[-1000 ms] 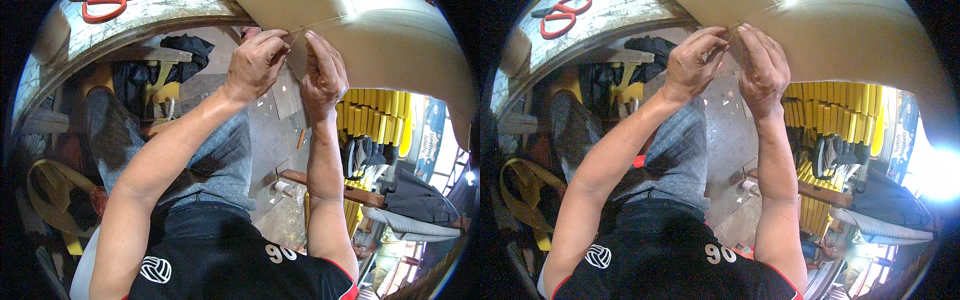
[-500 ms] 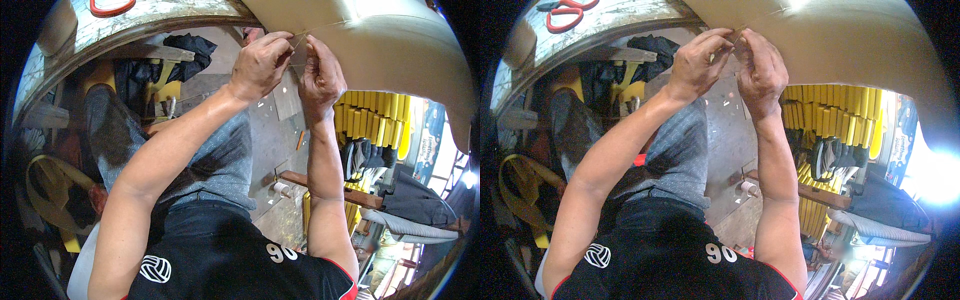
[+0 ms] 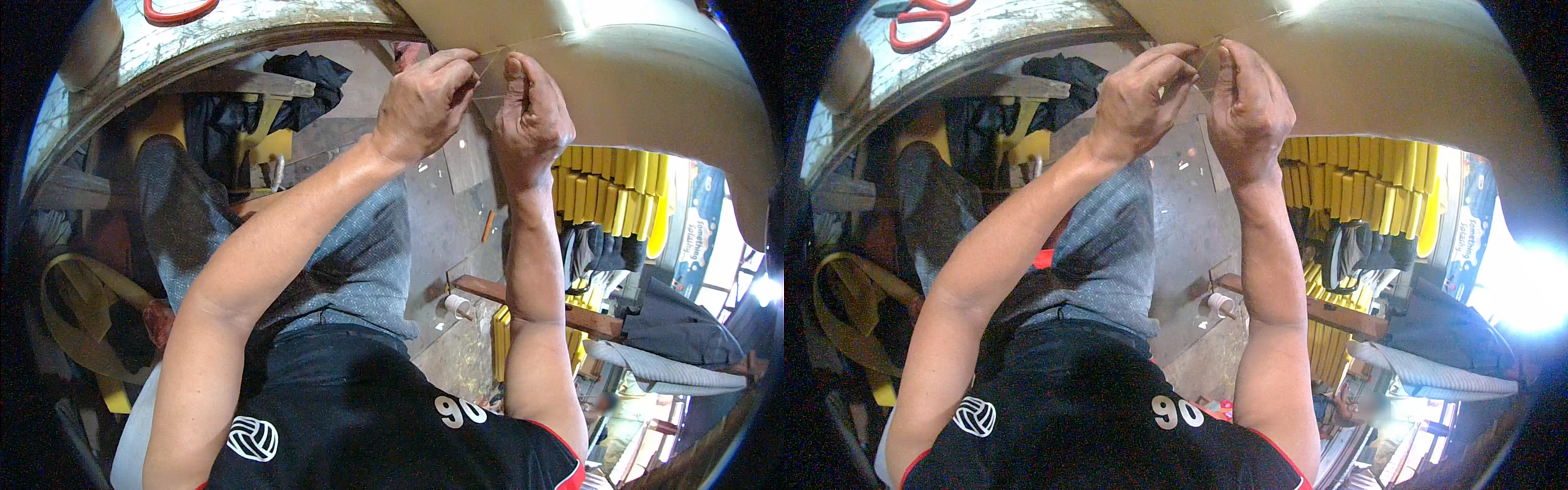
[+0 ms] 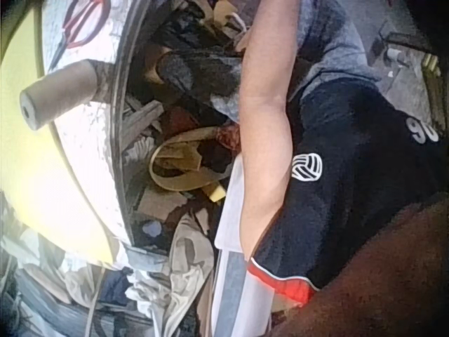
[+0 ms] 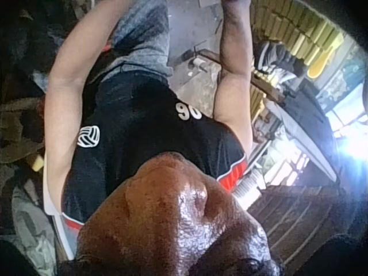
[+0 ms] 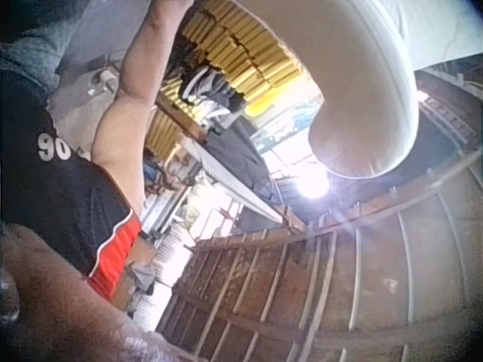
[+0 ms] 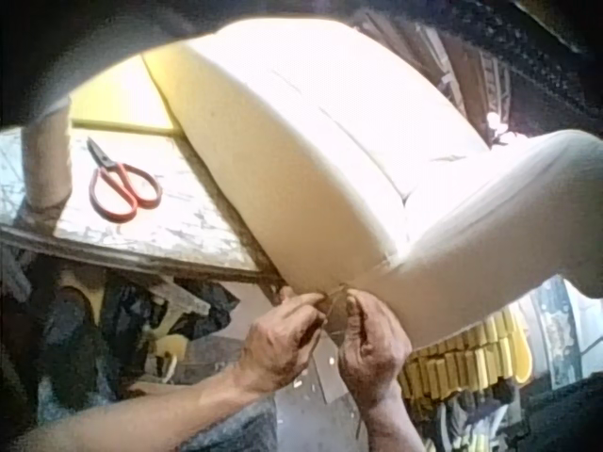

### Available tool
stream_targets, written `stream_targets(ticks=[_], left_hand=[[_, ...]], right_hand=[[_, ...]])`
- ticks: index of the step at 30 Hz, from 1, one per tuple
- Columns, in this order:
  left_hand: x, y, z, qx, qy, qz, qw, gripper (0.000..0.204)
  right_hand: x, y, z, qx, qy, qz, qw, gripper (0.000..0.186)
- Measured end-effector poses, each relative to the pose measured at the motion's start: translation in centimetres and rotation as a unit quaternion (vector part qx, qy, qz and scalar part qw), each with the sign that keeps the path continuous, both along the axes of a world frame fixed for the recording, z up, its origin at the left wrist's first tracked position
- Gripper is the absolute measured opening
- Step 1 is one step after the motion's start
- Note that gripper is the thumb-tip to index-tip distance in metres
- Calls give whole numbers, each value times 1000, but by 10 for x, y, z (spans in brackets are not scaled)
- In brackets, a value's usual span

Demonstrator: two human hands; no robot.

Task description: The person hand-sews a seam on a large beige upholstered piece using a needle and thread. They repeatedly insert the needle, pull the thread through, and tighten the stitches along the seam.

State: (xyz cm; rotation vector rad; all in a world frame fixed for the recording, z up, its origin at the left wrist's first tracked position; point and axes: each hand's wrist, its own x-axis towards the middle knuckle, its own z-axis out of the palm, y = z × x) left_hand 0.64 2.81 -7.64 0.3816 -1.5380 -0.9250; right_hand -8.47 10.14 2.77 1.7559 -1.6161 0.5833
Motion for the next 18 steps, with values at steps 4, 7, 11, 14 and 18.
stream_targets(ticks=[4,7,11,14,18], left_hand=[[1,2,2,5,-4,-15,1000,11],[2,-2,1,-23,-3,-4,1000,13],[-1,-2,-1,-24,3,4,1000,13],[-1,-1,0,-18,9,1,1000,13],[-2,-2,0,-20,7,1,1000,13]], right_hand=[[0,0,5,4,-16,-9,1000,9],[2,-1,11,35,-40,-25,998,11],[3,-2,15,73,-69,-40,994,12],[-2,1,11,64,-32,-20,997,15],[-6,3,4,46,-10,8,999,22]])
